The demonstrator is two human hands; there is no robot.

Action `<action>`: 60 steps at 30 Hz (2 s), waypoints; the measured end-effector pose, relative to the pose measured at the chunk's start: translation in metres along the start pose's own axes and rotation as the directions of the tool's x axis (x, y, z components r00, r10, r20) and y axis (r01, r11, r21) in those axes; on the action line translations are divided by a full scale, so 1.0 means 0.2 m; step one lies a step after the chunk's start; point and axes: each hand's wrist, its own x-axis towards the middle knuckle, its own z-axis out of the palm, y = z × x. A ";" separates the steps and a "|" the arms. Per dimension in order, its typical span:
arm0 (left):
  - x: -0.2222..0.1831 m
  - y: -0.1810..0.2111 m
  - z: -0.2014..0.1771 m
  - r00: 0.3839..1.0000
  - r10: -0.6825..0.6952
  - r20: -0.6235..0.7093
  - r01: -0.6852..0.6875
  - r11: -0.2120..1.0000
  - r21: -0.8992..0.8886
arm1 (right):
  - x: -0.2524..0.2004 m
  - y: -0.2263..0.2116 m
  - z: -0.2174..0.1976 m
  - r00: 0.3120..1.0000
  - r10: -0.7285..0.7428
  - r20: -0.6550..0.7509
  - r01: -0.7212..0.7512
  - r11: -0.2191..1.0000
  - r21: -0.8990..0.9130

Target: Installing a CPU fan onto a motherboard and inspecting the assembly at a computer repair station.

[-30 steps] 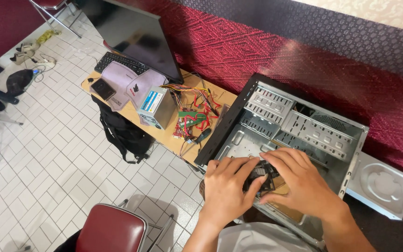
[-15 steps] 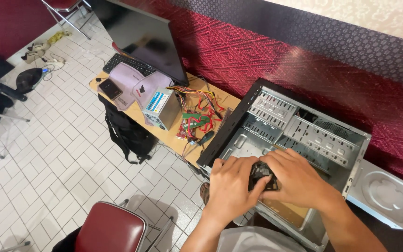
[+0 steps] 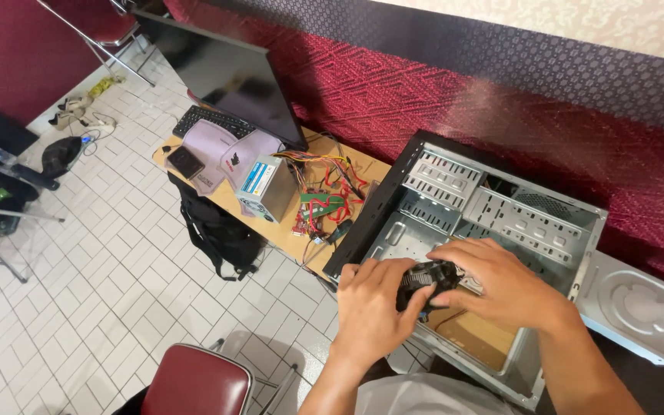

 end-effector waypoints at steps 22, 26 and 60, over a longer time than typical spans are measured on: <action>-0.01 -0.07 0.00 0.995 -0.093 -0.033 0.094 0.996 0.012 | -0.03 -0.07 0.11 0.889 -0.066 -0.453 0.075 0.997 0.002; 0.00 -0.07 -0.02 0.996 -0.092 -0.022 0.091 0.995 -0.028 | -0.07 -0.07 0.21 0.884 -0.064 -0.464 0.102 0.993 0.058; -0.03 -0.02 -0.04 0.996 -0.084 -0.029 0.085 0.996 0.009 | -0.22 -0.21 0.19 0.875 0.134 -0.466 -0.217 0.968 -0.128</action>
